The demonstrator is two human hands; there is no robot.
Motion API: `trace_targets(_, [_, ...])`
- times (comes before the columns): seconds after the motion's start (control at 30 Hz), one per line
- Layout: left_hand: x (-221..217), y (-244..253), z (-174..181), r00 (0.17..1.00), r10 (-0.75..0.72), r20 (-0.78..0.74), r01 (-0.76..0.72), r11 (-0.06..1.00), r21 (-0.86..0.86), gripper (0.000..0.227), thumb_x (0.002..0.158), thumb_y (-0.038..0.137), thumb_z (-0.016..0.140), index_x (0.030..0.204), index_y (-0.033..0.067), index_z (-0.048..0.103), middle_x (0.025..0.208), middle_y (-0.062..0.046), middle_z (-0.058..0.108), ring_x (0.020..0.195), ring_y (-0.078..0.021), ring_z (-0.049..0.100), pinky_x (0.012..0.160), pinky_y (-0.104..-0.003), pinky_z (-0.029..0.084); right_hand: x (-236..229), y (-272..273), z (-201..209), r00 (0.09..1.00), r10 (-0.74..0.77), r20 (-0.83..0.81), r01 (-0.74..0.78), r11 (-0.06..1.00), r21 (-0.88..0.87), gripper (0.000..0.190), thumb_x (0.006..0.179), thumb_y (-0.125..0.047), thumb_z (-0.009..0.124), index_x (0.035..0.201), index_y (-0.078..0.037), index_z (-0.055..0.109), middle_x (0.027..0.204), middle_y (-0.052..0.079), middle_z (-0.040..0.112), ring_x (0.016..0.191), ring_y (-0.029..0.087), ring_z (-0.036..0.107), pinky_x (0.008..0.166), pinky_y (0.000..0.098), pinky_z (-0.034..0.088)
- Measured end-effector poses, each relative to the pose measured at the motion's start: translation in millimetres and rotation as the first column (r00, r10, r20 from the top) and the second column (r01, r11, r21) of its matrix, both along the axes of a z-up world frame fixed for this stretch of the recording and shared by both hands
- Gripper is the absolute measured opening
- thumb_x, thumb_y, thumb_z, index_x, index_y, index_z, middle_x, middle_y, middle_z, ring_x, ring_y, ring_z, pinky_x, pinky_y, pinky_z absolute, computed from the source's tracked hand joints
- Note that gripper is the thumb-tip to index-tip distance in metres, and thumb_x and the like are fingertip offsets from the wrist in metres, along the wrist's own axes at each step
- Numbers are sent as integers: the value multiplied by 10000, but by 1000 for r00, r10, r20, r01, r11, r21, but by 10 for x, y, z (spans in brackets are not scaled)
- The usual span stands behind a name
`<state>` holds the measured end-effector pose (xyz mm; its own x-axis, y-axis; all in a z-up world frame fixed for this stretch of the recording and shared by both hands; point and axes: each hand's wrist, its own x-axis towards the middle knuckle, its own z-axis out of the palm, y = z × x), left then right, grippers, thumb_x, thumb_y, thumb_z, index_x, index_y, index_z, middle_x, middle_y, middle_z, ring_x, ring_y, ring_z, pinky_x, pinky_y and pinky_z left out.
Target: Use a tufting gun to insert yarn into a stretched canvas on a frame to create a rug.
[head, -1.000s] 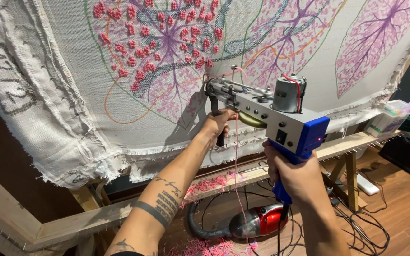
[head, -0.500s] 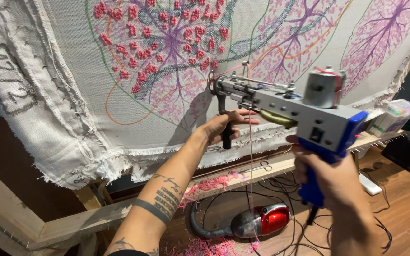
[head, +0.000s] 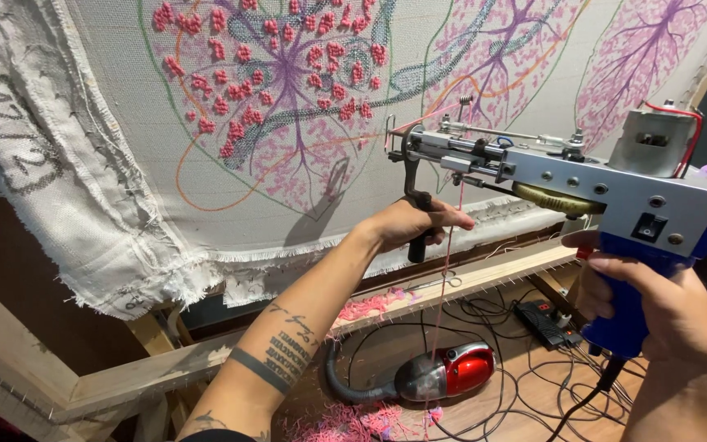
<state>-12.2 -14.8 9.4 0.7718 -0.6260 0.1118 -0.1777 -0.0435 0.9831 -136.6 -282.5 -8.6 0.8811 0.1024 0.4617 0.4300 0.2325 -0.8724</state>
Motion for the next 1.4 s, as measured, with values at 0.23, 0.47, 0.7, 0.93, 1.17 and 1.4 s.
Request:
trace_targets(0.23, [38,0,-210,998,53,17,-52,996,-75,276,726,293,691,889,70,689,898,-92,685,788,-102,591,542,-214,448,-68,213,46,1000,2,6,-2,1000,26,217,731,-76,597,930,2,562,515,17,466,357,110,428,310,231,354])
trace_targets(0.47, [57,106,-282,987,149,-52,-155,978,-138,374,701,347,683,931,52,657,996,-133,670,746,-118,560,497,-182,441,-17,382,39,995,-31,-90,35,998,47,227,735,-31,598,954,22,572,580,66,494,408,132,426,348,244,329])
trace_targets(0.7, [114,173,-223,954,243,-176,-268,954,-135,443,681,323,693,1004,22,652,928,-121,674,439,-59,482,416,-166,412,28,571,60,997,-46,-57,46,999,6,213,749,-41,587,936,60,597,509,63,477,379,150,437,349,252,345])
trace_targets(0.93, [636,391,-490,926,371,-67,-377,905,-199,390,755,361,702,1023,83,646,880,-78,682,423,-48,500,389,-142,368,29,1163,78,973,-228,35,227,973,34,73,711,53,607,774,47,571,411,124,412,300,184,418,338,320,389])
trace_targets(1.17, [683,617,-473,905,418,-80,-425,879,-218,363,742,315,722,1021,96,647,891,-112,675,391,-39,445,355,-156,359,97,1372,93,974,-219,56,221,975,-29,48,706,55,603,752,69,601,335,137,401,249,189,403,293,311,399])
trace_targets(1.4, [653,641,-323,908,417,-50,-418,886,-201,371,742,314,708,1021,78,645,893,-119,686,349,-35,430,339,-167,354,117,1413,60,968,-241,64,241,970,15,31,730,41,576,743,49,604,375,118,422,279,178,443,317,308,415])
